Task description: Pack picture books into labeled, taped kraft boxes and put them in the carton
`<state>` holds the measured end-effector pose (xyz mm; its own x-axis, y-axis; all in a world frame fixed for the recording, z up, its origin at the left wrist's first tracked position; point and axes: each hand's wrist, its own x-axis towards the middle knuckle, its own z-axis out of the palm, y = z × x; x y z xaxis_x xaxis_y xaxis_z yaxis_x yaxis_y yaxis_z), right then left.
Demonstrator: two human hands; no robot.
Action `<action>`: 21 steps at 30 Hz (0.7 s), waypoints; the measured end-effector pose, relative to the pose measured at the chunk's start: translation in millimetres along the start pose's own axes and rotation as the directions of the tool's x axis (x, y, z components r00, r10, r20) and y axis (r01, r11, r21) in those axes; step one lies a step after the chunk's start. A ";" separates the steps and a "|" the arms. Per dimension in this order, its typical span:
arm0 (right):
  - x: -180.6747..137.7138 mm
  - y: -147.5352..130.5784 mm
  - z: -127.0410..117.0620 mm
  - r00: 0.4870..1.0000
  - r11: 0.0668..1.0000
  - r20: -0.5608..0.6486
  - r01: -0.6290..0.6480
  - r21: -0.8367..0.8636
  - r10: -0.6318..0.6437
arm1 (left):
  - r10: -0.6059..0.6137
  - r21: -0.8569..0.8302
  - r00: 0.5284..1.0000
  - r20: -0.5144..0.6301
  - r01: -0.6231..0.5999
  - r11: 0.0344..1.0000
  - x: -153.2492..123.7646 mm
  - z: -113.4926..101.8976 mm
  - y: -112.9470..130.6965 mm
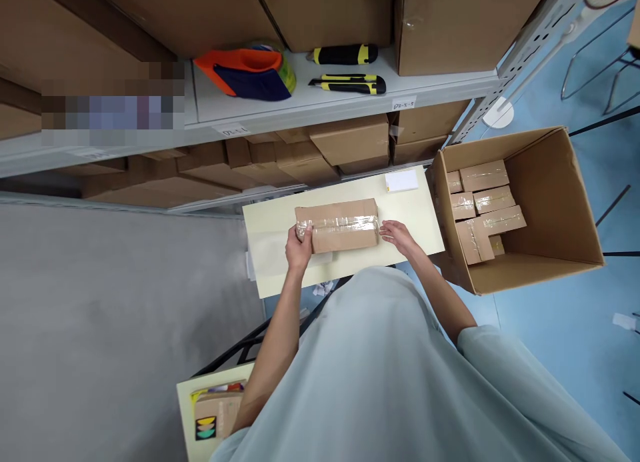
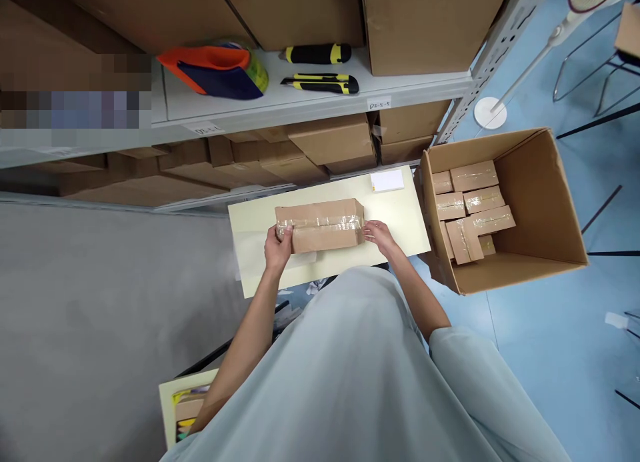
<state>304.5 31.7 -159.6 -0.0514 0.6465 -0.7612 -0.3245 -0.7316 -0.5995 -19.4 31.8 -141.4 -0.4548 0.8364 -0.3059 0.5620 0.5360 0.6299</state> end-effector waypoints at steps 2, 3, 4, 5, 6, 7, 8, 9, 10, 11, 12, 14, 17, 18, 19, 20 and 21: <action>-1.7 -0.8 -1.1 0.999 0.995 -0.036 0.026 -0.092 -0.029 | -0.002 -0.002 1.000 -0.008 0.002 1.000 0.0 1.2 -0.5; -4.8 -1.2 -0.5 0.994 0.985 -0.065 0.077 -0.153 -0.088 | -0.006 -0.004 1.000 -0.011 0.006 1.000 0.1 1.9 -0.6; -9.7 -1.3 1.0 0.979 0.962 -0.089 0.158 -0.224 -0.182 | -0.013 -0.005 1.000 -0.013 0.013 1.000 0.1 2.5 -0.7; -16.4 -1.1 3.6 0.949 0.918 -0.100 0.257 -0.301 -0.299 | -0.019 -0.006 1.000 -0.015 0.019 1.000 0.2 3.2 -0.6; -24.4 -0.5 7.2 0.905 0.855 -0.088 0.356 -0.377 -0.416 | -0.022 -0.007 1.000 -0.015 0.022 1.000 0.3 3.7 -0.5; -33.3 0.8 11.9 0.859 0.783 -0.050 0.438 -0.441 -0.509 | -0.021 -0.008 1.000 -0.015 0.021 1.000 0.3 4.2 -0.4; -42.3 2.8 17.3 0.824 0.717 0.010 0.498 -0.488 -0.566 | -0.016 -0.009 1.000 -0.016 0.016 1.000 0.2 4.6 -0.1; -50.4 5.6 23.4 0.808 0.669 0.081 0.535 -0.516 -0.584 | -0.011 -0.009 1.000 -0.017 0.011 1.000 0.2 4.7 0.2; -57.0 9.0 29.8 0.807 0.644 0.149 0.554 -0.528 -0.572 | -0.007 -0.008 1.000 -0.018 0.007 1.000 0.0 4.7 0.7; -61.6 12.9 36.2 0.812 0.637 0.205 0.561 -0.529 -0.546 | -0.007 -0.008 1.000 -0.018 0.007 1.000 -0.3 4.5 1.3; -63.8 17.0 42.3 0.818 0.639 0.245 0.563 -0.524 -0.520 | -0.008 -0.008 1.000 -0.016 0.008 1.000 -0.7 4.0 2.1; -61.8 24.1 52.5 0.824 0.649 0.271 0.561 -0.514 -0.497 | -0.008 -0.012 1.000 -0.008 0.008 1.000 -2.3 2.7 4.4; -49.3 28.0 60.6 0.843 0.680 0.204 0.525 -0.512 -0.497 | -0.037 -0.013 0.999 0.022 0.037 0.999 -6.4 0.8 9.7; -44.5 27.3 61.3 0.861 0.701 0.168 0.492 -0.515 -0.481 | -0.060 -0.008 0.998 0.033 0.061 0.998 -8.1 0.4 11.8; -39.8 26.1 61.1 0.879 0.722 0.131 0.454 -0.521 -0.459 | -0.088 0.001 0.995 0.042 0.088 0.996 -9.7 0.2 13.9; -35.5 24.4 60.2 0.893 0.737 0.099 0.420 -0.530 -0.439 | -0.112 0.014 0.993 0.047 0.112 0.994 -11.0 0.1 15.8; -31.6 22.5 58.6 0.901 0.741 0.079 0.399 -0.541 -0.427 | -0.129 0.027 0.990 0.049 0.128 0.991 -11.7 -0.1 17.3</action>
<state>243.5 7.5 -134.6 0.0173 0.9119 -0.4100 0.2499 -0.4010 -0.8813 -4.4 31.2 -126.9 -0.4892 0.7650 -0.4188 0.5179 0.6412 0.5662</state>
